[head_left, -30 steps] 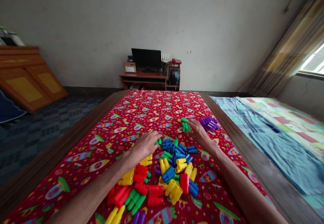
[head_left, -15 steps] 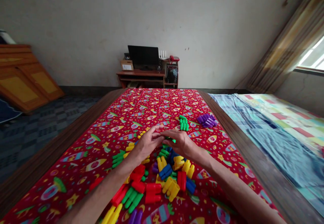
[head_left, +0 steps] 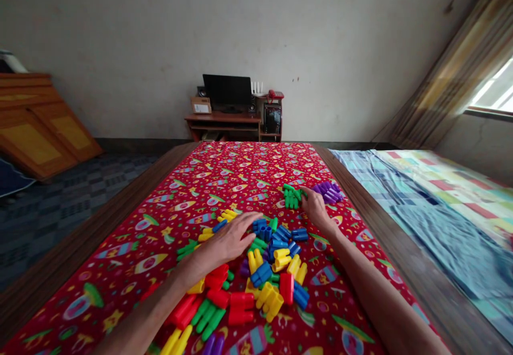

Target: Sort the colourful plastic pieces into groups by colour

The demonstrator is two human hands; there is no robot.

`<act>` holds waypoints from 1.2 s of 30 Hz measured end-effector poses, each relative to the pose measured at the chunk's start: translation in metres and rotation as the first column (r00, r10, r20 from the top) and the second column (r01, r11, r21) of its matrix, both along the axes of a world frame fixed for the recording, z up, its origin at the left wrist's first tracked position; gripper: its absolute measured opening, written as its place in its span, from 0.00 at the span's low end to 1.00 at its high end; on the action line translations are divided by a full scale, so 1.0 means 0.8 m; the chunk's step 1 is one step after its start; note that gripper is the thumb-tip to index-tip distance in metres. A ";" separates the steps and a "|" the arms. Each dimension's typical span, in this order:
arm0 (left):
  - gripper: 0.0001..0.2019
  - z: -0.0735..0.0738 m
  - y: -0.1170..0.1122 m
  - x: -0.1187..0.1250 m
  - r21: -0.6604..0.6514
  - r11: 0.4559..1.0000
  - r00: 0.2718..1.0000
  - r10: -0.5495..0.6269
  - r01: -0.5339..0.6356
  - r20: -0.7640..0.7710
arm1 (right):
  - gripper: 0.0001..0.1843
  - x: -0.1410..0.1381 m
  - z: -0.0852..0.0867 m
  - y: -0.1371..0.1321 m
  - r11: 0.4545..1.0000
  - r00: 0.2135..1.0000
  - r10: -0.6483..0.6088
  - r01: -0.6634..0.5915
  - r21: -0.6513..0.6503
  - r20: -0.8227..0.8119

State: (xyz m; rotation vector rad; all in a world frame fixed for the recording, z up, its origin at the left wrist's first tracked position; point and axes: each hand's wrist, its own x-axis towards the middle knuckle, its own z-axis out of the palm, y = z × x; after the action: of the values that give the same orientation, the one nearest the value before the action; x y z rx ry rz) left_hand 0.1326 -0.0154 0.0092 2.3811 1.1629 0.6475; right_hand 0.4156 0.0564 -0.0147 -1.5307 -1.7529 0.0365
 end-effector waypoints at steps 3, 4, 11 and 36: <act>0.28 -0.019 -0.005 0.003 0.041 0.996 0.987 -0.077 0.083 -0.138 | 0.16 -0.001 0.008 -0.011 0.999 0.992 0.020 -0.016 -0.029 0.127; 0.27 -0.023 -0.004 0.003 0.054 0.995 0.985 -0.079 0.088 -0.157 | 0.16 0.000 0.012 -0.014 0.999 0.987 0.025 -0.018 -0.046 0.157; 0.13 -0.017 0.005 -0.001 0.055 0.998 0.985 0.031 -0.022 -0.172 | 0.12 0.004 0.031 -0.028 0.998 0.964 0.055 -0.042 -0.056 0.261; 0.22 0.003 0.014 -0.066 0.067 0.982 0.914 0.188 -0.175 -0.361 | 0.07 -0.073 0.047 -0.070 0.790 0.736 0.613 -0.562 -0.245 0.287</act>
State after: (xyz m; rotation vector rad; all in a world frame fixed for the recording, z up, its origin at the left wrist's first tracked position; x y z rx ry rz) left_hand 0.0796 -0.0039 0.0113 2.5113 1.5531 0.2809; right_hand 0.3571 0.0006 0.0231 -1.0445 -2.5292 0.2237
